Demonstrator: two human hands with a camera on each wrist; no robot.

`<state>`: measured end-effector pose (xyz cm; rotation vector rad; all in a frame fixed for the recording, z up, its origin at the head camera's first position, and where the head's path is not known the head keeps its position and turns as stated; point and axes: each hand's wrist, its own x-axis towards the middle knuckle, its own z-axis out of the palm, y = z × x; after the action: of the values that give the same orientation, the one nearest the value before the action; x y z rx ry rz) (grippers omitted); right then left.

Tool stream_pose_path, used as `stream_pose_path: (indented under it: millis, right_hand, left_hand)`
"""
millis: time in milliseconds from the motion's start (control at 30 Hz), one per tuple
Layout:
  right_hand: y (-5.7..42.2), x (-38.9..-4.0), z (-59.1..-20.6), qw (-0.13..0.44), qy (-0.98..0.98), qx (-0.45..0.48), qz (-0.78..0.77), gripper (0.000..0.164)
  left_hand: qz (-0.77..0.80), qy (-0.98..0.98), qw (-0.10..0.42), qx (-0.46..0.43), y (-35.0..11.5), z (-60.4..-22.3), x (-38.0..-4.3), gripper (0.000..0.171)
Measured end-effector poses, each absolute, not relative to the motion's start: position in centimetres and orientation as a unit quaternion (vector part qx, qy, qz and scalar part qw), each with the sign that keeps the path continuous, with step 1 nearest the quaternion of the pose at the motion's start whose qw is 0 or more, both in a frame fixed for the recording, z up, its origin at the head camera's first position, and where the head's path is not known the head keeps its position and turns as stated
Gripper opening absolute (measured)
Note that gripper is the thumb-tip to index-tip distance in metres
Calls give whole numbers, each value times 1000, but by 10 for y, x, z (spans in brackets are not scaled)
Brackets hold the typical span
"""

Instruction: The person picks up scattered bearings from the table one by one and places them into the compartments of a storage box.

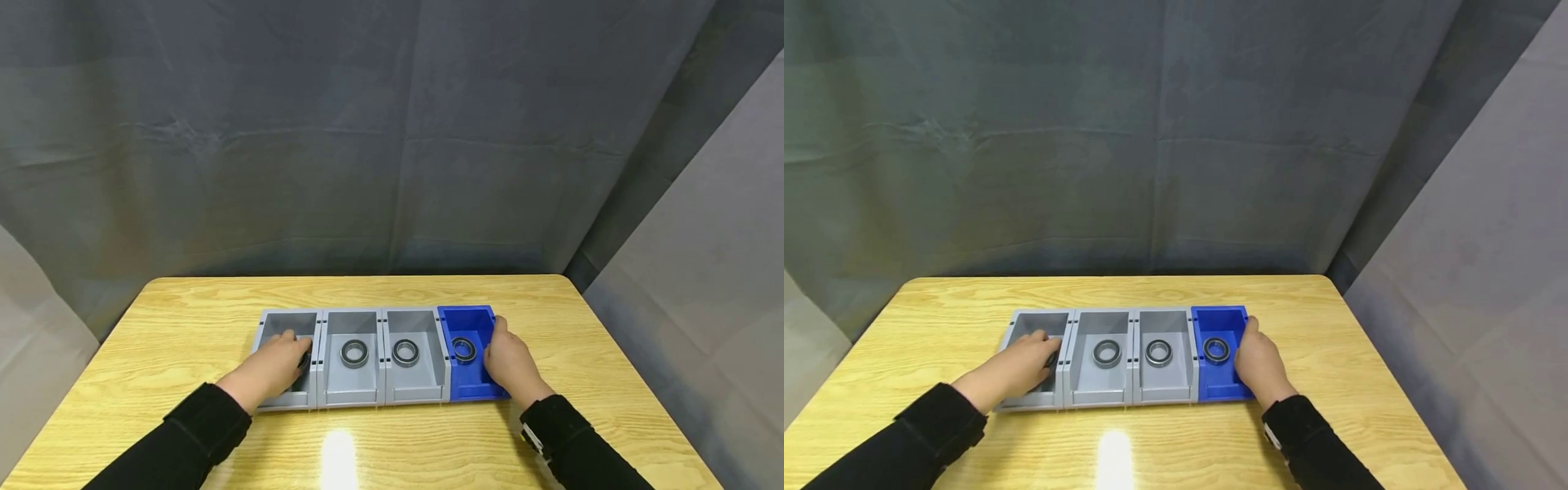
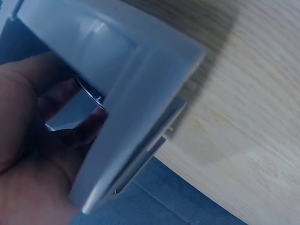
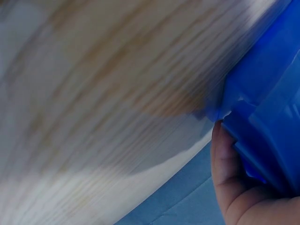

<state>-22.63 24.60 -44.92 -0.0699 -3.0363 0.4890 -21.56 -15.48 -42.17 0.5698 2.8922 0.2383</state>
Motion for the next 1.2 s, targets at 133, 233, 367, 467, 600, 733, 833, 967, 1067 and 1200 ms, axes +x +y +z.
stream_pose_path:
  millis: [133,233,367,467,600,733,833,967,1067,1200]
  right_hand:
    - [246,-226,-450,37,-986,-21,160,57]
    - [246,-227,-451,37,-986,-25,161,58]
    - [246,-227,-452,31,-985,-31,165,58]
    - [246,-228,-452,26,-985,-33,165,59]
    - [246,-228,-452,25,-986,-32,162,59]
    - [246,-228,-452,24,-986,-33,161,59]
    - [245,-228,-451,22,-986,-35,161,60]
    - [245,-228,-451,22,-986,-36,160,60]
    - [245,-228,-451,24,-986,-36,160,60]
    - [245,-227,-451,27,-986,-37,159,60]
  left_hand:
    - [79,974,90,192,-154,-424,-216,44]
    - [77,974,81,198,-154,-427,-217,39]
    - [76,974,70,201,-155,-432,-217,36]
    - [78,975,70,198,-155,-434,-217,38]
    - [81,975,73,192,-153,-434,-216,37]
    - [80,975,71,192,-151,-434,-216,37]
    - [79,975,70,193,-151,-435,-216,41]
    - [86,977,74,183,-151,-435,-218,52]
    - [90,978,80,170,-150,-433,-220,60]
    - [90,979,84,162,-149,-430,-221,62]
